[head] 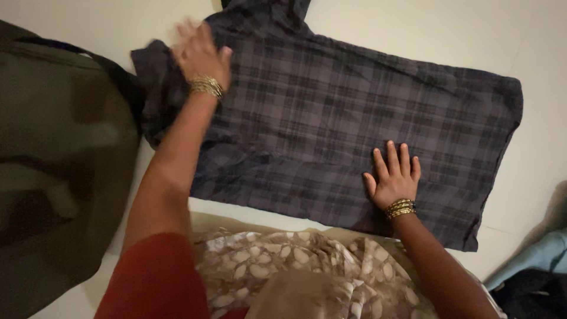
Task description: The person folds a plaid shirt on the floor by smoothing out the fabric, folding in the sleeves, and then folding the body of the shirt into a rectangular shape.
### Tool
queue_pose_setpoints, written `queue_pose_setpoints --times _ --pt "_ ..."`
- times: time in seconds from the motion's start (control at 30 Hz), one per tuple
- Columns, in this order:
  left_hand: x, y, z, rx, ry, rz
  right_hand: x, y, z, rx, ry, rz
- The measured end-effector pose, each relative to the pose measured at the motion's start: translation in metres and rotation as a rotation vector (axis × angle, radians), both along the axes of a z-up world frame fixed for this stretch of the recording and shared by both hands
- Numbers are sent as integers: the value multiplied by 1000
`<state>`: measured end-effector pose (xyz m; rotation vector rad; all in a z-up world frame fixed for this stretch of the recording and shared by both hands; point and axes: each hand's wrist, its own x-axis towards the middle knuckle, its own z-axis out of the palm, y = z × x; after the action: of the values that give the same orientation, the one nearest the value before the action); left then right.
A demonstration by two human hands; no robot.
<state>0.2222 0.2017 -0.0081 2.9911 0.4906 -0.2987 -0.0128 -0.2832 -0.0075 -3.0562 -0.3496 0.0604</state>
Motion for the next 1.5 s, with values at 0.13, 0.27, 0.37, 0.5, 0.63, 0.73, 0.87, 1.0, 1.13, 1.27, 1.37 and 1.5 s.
queue_pose_setpoints --times 0.13,0.27,0.37,0.5,0.63,0.73,0.87,1.0,1.13,1.27,1.37,1.5 --pt "-38 -42 7 -108 46 -269 -1 -1 1 -73 20 2" --pt "-27 -16 12 -10 38 -99 2 0 -2 -21 -4 -18" --pt "-20 -10 6 31 -37 1 4 1 7 -2 -11 -1" --pt "-41 -70 13 -4 -122 -195 20 39 26 92 -100 -162" --pt "-83 -169 3 -151 -167 -503 71 131 11 145 128 79" --pt "-92 -205 -5 -304 -168 -517 98 163 -1 268 -83 189" --pt "-89 -156 2 -33 3 -398 112 93 0 -26 315 85" --pt "-79 -68 2 37 -7 -157 113 -47 -25 -36 195 -229" --pt "-74 -22 -2 15 -58 -101 94 -159 -35 21 115 -634" --pt "-61 -71 10 98 -169 -193 121 -141 -26 -1 158 -923" --pt "-61 -164 13 -171 -142 -510 156 -25 -34 -52 163 -314" --pt "-44 -239 -4 -271 -189 -689 174 102 -25 -17 84 214"
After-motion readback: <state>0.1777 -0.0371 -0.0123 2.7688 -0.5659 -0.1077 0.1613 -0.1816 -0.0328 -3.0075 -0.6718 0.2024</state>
